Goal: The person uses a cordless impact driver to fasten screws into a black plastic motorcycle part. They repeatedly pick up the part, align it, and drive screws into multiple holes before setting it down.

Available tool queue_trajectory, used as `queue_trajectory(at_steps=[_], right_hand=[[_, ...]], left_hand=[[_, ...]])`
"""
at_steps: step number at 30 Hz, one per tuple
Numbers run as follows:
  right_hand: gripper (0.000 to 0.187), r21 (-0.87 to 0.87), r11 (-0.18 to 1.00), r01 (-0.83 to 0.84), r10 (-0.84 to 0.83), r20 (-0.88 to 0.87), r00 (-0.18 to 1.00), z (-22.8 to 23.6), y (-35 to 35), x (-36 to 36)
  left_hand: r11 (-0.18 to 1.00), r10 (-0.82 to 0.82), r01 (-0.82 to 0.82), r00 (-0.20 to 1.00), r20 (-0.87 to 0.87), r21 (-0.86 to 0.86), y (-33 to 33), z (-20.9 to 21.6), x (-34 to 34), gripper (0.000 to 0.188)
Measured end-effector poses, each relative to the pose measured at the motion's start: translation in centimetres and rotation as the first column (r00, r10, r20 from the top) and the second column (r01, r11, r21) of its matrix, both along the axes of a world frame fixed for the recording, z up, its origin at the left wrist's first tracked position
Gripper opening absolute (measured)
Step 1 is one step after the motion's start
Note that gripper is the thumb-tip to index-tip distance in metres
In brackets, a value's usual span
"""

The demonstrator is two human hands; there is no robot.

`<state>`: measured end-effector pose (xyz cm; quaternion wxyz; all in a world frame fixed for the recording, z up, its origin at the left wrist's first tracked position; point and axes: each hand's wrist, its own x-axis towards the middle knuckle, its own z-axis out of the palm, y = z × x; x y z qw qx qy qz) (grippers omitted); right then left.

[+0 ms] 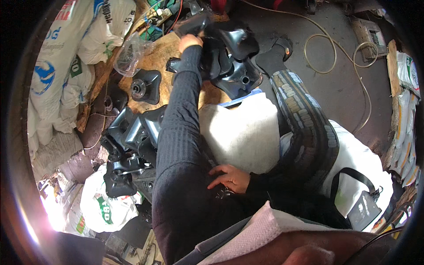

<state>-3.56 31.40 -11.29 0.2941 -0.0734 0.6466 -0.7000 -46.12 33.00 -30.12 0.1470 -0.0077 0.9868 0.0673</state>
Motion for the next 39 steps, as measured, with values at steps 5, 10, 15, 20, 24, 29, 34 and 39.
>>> queue_trajectory(at_steps=[5,10,15,20,24,29,34,39], right_hand=[[0.036,0.002,0.997,0.073,-0.07,-0.261,0.963,1.7,-0.7,0.6],[0.024,-0.058,0.998,0.028,-0.05,-0.421,0.906,2.5,-1.2,0.2],[0.028,0.011,0.987,0.16,-0.151,-0.277,0.949,1.5,-0.4,1.4],[0.038,-0.044,0.998,-0.046,0.034,-0.258,0.966,6.1,-2.2,6.8],[0.04,-0.035,0.982,-0.185,0.15,-0.442,0.884,6.7,-4.5,10.7],[0.026,0.123,0.989,0.079,0.021,-0.651,0.758,8.5,-1.8,12.8],[0.024,0.113,0.774,0.623,-0.071,-0.962,0.263,23.0,9.7,13.1],[0.018,0.758,0.267,0.595,0.187,-0.646,0.74,28.7,19.8,22.1]], left_hand=[[0.855,0.159,0.066,0.91,-0.382,0.514,-5.1,0.1,4.0,0.032],[0.296,0.35,-0.063,0.936,-0.047,0.953,-9.1,8.0,4.4,0.028],[0.467,-0.348,0.576,0.817,-0.46,0.671,-7.7,21.3,19.0,0.022],[0.476,-0.773,0.847,0.531,-0.347,0.237,-10.7,20.0,36.0,0.015],[0.507,-0.786,0.833,0.552,-0.278,0.223,-11.8,18.3,40.1,0.026],[0.505,-0.674,0.805,0.593,-0.441,0.31,-13.1,23.0,44.2,0.057],[0.618,-0.541,0.284,0.83,0.135,0.733,-21.4,24.7,46.6,0.045],[0.611,-0.409,0.283,0.913,-0.012,0.74,-24.3,30.2,49.8,0.038]])
